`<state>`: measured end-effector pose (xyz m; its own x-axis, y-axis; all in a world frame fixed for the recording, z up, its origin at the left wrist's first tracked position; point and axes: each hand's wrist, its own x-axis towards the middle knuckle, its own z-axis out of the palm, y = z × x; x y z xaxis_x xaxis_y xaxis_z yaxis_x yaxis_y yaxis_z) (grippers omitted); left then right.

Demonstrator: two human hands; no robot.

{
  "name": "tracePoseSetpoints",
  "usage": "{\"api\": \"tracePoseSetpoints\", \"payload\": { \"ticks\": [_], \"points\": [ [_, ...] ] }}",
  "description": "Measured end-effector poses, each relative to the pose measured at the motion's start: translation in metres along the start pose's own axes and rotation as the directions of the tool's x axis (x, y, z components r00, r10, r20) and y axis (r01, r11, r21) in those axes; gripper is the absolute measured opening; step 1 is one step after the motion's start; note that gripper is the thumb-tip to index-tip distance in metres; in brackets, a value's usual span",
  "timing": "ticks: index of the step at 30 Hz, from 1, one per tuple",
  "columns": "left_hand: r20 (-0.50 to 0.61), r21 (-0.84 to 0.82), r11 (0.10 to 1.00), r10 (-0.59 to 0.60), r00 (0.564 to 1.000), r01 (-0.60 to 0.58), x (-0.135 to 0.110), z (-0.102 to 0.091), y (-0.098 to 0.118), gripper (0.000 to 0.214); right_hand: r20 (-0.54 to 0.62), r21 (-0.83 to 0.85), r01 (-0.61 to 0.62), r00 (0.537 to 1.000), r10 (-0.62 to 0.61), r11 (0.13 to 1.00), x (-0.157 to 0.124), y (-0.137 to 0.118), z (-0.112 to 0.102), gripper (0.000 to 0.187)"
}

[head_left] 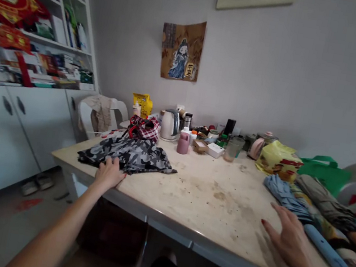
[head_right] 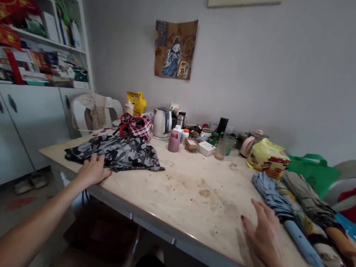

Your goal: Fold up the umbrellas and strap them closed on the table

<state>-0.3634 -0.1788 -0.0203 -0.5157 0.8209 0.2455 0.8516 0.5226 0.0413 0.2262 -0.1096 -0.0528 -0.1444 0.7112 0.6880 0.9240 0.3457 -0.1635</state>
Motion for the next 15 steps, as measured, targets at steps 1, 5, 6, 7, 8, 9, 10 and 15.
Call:
{"api": "tracePoseSetpoints", "payload": {
  "ticks": [1, 5, 6, 7, 8, 9, 10, 15],
  "points": [
    [0.023, -0.008, 1.0, 0.013, 1.0, -0.013, 0.002, 0.0, -0.007, 0.061, 0.005, 0.062, -0.01, 1.0, 0.01, 0.998, -0.006, -0.011, 0.004, 0.054],
    [0.008, -0.068, 0.998, 0.015, 1.0, -0.015, 0.004, 0.004, -0.029, 0.05, 0.073, 0.271, -0.089, 0.995, 0.072, 0.958, -0.026, -0.04, 0.016, 0.05],
    [-0.007, -0.077, 0.997, 0.006, 1.0, -0.007, 0.002, 0.007, -0.032, 0.048, 0.076, 0.301, -0.101, 0.994, 0.081, 0.948, -0.03, -0.043, 0.019, 0.049],
    [-0.031, -0.09, 0.996, 0.001, 1.0, -0.003, 0.0, 0.009, -0.034, 0.045, 0.074, 0.322, -0.11, 0.993, 0.091, 0.94, -0.032, -0.045, 0.022, 0.048],
    [-0.082, -0.114, 0.993, -0.001, 0.997, -0.008, -0.004, 0.01, -0.035, 0.043, 0.074, 0.338, -0.119, 0.992, 0.099, 0.934, -0.034, -0.046, 0.024, 0.046],
    [-0.16, -0.149, 0.988, 0.003, 0.987, -0.028, -0.008, 0.01, -0.034, 0.04, 0.075, 0.352, -0.127, 0.991, 0.107, 0.927, -0.036, -0.047, 0.025, 0.045],
    [-0.263, -0.193, 0.979, 0.013, 0.965, -0.066, -0.013, 0.008, -0.032, 0.037, 0.078, 0.365, -0.133, 0.991, 0.112, 0.922, -0.036, -0.047, 0.026, 0.045],
    [-0.629, -0.377, 0.904, -0.092, 0.772, -0.2, -0.04, -0.055, -0.011, 0.038, 0.1, 0.421, -0.185, 0.983, 0.157, 0.888, -0.035, -0.049, 0.024, 0.044]
  ]
}}
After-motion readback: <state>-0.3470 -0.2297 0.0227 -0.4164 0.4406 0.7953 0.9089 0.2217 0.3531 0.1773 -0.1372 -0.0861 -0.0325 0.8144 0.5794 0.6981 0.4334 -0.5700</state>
